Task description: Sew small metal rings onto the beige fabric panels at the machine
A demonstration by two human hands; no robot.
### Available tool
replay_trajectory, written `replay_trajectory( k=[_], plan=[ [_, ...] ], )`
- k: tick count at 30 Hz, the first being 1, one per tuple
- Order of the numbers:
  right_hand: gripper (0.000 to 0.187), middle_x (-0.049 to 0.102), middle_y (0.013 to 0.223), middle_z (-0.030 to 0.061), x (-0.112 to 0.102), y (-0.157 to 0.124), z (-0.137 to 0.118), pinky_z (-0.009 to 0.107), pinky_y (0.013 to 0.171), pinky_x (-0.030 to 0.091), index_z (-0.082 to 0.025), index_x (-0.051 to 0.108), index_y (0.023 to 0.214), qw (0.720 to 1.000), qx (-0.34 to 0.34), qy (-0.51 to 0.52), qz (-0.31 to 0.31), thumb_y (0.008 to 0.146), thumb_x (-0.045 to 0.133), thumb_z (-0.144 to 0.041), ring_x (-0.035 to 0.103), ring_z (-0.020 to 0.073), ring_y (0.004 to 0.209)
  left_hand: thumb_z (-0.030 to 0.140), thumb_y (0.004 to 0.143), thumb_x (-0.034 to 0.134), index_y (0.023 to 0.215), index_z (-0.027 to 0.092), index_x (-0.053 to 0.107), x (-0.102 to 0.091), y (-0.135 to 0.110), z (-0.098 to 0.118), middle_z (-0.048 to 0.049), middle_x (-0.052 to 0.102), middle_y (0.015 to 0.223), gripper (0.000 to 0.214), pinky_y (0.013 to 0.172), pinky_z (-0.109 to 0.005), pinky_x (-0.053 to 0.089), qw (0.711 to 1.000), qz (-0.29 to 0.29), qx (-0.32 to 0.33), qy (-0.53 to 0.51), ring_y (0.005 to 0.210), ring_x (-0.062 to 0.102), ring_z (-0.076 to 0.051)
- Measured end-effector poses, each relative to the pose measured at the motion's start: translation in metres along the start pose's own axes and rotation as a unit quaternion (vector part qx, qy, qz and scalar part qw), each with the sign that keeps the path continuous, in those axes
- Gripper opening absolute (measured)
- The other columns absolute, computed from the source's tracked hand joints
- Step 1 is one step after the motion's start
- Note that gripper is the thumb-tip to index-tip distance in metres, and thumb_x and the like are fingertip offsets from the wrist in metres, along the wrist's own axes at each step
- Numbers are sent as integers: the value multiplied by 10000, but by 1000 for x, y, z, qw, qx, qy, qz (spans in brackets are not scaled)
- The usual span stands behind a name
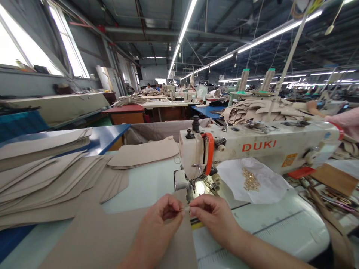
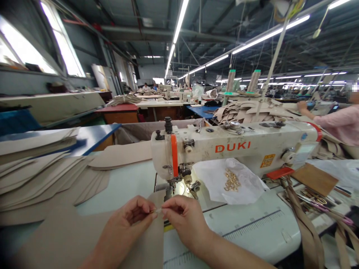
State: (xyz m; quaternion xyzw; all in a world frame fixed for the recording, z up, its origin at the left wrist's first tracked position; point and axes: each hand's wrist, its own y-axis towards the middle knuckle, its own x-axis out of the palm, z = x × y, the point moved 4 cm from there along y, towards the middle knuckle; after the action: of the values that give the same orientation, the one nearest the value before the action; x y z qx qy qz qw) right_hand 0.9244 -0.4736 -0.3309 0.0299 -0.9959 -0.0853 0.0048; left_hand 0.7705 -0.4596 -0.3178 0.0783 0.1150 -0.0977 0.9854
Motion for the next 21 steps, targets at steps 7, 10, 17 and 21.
replay_trajectory(
  k=[7, 10, 17, 21],
  plan=[
    [96, 622, 645, -4, 0, 0, -7, 200, 579, 406, -158, 674, 714, 989, -57, -138, -6, 728, 579, -169, 532, 106, 602, 277, 689, 613, 664, 200, 500, 1, -1, -1, 20, 618, 703, 139, 649, -236, 501, 999, 3, 18, 35, 657, 613, -138],
    [110, 585, 610, -17, 1, 2, -9, 189, 551, 380, -155, 652, 670, 978, -83, -190, -10, 712, 556, -125, 509, 96, 579, 277, 689, 608, 681, 198, 515, 1, 2, -1, 16, 612, 686, 123, 637, -249, 509, 999, -5, 14, 42, 647, 618, -150],
    [88, 528, 535, -54, -6, 6, 1, 175, 491, 354, -156, 599, 636, 989, 57, -139, 3, 684, 556, -96, 460, 76, 506, 339, 816, 478, 997, 202, 584, -13, 6, -6, -86, 652, 1037, 250, 851, -415, 514, 965, -27, 98, 241, 984, 616, -257],
    [96, 526, 491, -69, -5, 10, 3, 175, 469, 388, -172, 587, 636, 979, 161, -124, -17, 688, 554, -98, 503, 81, 455, 278, 836, 431, 1158, 182, 539, -12, -7, -20, -112, 584, 1195, 353, 996, -466, 431, 907, -24, 176, 381, 1142, 530, -262]
  ],
)
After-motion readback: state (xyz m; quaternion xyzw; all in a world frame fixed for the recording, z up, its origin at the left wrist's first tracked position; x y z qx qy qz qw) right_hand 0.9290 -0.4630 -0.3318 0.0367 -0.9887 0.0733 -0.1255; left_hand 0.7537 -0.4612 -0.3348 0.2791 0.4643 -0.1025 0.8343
